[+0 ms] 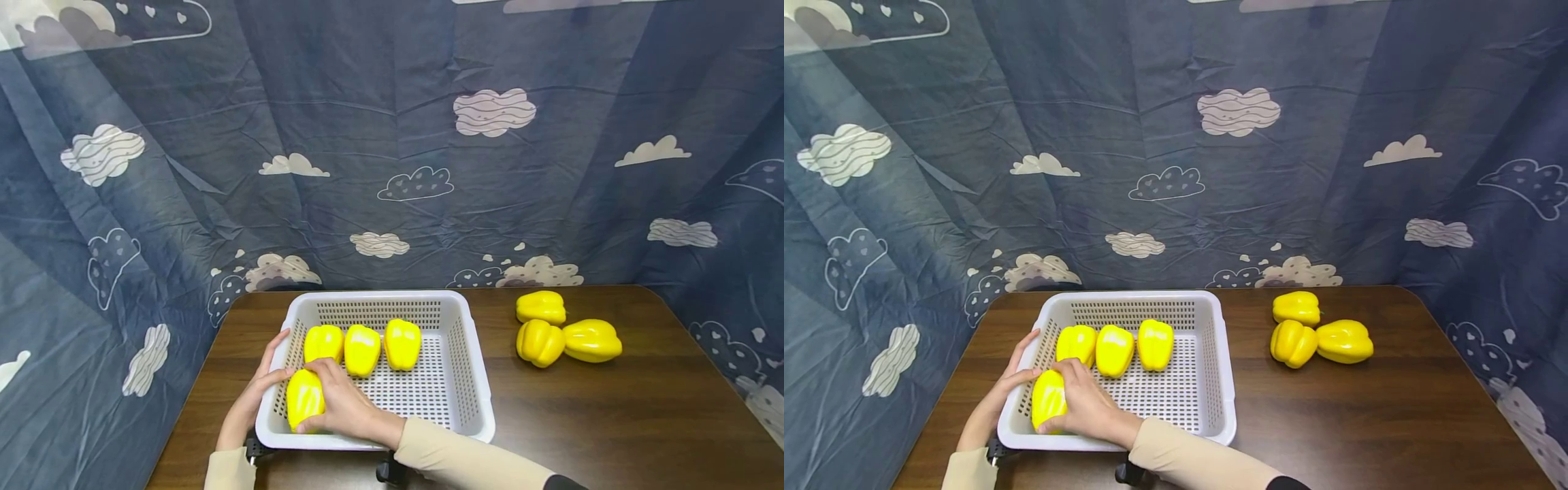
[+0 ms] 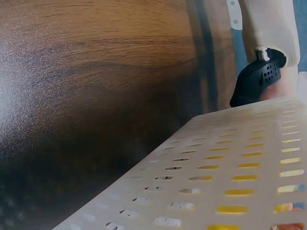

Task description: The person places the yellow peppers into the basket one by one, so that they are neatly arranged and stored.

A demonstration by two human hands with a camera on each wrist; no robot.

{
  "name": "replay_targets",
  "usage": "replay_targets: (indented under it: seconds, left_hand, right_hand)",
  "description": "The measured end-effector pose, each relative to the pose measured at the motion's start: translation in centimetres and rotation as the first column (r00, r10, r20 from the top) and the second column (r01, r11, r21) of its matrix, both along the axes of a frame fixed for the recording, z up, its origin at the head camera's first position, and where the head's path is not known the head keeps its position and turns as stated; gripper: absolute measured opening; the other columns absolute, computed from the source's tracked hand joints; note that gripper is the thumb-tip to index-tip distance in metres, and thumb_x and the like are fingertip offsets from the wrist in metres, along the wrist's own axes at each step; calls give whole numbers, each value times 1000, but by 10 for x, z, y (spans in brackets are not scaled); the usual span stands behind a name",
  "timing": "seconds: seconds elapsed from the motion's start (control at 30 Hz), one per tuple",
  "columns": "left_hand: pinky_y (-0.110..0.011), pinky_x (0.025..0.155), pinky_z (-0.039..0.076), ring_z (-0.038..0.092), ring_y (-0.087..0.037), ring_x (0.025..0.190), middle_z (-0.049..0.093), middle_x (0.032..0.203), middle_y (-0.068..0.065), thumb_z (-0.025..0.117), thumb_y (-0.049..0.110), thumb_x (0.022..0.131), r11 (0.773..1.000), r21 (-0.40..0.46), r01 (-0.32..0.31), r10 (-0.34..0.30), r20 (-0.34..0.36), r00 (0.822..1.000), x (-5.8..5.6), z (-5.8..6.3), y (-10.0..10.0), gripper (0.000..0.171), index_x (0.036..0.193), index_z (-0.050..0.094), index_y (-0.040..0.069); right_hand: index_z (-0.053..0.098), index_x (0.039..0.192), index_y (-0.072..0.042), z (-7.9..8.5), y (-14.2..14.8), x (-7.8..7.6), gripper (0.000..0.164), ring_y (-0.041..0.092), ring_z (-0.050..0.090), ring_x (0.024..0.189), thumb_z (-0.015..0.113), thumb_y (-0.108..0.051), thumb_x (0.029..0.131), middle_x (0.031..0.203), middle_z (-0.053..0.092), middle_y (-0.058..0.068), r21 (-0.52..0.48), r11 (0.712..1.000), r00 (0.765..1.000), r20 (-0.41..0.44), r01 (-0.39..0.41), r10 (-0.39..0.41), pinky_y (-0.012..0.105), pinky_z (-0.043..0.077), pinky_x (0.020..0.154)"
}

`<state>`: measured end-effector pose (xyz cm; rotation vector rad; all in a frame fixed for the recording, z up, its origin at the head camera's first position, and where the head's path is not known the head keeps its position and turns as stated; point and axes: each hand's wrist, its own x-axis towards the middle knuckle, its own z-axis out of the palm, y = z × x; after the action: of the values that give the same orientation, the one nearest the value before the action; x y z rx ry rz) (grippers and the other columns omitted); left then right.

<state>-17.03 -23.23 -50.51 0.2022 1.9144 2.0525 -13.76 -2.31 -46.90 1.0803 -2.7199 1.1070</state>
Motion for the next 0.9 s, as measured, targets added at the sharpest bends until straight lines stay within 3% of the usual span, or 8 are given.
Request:
replay_targets:
  seconds: [0.23,0.47,0.9]
  left_hand:
    - [-55,92,36,20,-45,133,7,155,-13,43,10,92,1000,17,-11,10,21,1000,1,0,0,71,151,10,32]
    - [-52,92,37,22,-46,131,6,154,-14,42,9,92,1000,27,-2,1,6,1000,1,1,1,70,150,10,30]
    - [-52,92,38,24,-46,130,6,154,-13,43,12,92,1000,23,3,-4,22,1000,2,1,-1,70,151,9,31]
  right_hand:
    - [42,133,4,1,-1,1,74,16,47,114,80,-27,78,128,46,13,26,999,997,78,-27,25,28,37,100]
    - [44,132,2,5,1,-1,65,17,49,113,77,-20,80,127,46,12,-14,1000,990,138,27,-25,29,38,99]
    - [42,134,1,18,21,-4,65,24,49,118,75,-17,82,134,44,13,-95,993,975,215,76,-54,32,39,98]
